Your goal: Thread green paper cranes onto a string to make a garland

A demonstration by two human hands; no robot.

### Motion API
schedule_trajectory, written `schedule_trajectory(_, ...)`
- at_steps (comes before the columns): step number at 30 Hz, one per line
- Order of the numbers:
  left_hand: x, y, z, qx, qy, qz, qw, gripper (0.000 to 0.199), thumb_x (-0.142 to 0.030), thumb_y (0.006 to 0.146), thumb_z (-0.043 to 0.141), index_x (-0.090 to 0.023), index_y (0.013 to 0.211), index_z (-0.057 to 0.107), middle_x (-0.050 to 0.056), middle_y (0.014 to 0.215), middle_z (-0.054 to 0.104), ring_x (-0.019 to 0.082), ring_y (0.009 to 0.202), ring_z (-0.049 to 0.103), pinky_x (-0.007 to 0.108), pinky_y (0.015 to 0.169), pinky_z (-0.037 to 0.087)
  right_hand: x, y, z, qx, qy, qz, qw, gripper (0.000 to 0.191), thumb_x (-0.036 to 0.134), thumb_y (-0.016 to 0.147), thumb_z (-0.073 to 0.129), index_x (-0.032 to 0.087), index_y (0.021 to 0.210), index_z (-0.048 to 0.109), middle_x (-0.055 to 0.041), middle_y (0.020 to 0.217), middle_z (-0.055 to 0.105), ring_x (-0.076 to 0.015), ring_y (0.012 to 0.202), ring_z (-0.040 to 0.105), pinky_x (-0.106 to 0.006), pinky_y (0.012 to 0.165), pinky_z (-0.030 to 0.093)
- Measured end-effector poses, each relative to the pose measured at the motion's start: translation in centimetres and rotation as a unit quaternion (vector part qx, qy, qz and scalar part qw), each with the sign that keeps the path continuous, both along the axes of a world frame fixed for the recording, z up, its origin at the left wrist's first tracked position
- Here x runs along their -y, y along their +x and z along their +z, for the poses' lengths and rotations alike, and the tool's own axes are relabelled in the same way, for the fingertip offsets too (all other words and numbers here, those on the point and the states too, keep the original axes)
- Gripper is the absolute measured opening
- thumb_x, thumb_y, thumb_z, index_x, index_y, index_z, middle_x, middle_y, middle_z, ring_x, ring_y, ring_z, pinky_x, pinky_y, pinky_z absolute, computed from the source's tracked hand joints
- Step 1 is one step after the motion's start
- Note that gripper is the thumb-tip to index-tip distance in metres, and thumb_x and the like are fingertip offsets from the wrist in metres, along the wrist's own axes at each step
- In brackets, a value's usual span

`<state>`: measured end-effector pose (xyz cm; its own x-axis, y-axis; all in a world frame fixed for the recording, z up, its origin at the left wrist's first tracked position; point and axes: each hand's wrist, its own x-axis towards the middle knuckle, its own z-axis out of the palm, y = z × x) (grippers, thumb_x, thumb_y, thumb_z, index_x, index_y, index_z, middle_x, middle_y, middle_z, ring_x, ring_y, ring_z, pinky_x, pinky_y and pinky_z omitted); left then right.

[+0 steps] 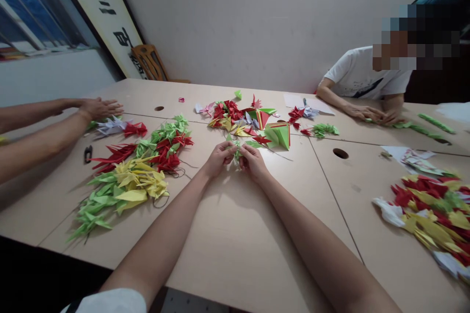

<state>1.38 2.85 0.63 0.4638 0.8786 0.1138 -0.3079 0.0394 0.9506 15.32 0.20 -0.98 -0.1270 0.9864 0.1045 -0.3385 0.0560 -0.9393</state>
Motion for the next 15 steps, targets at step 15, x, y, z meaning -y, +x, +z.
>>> schedule_trajectory(15, 0.18, 0.08, 0.41, 0.03, -0.038, -0.003, 0.999, 0.037, -0.038, 0.066, 0.08, -0.014, 0.069, 0.051, -0.01, 0.05, 0.031, 0.001, 0.042, 0.024, 0.015, 0.04, 0.016, -0.02, -0.18, -0.04, 0.002, 0.011, 0.012, 1.0, 0.037, 0.054, 0.077, 0.064, 0.021, 0.073, 0.048, 0.0081, 0.043, 0.049, -0.0062, 0.032, 0.039, -0.017, 0.032, 0.025)
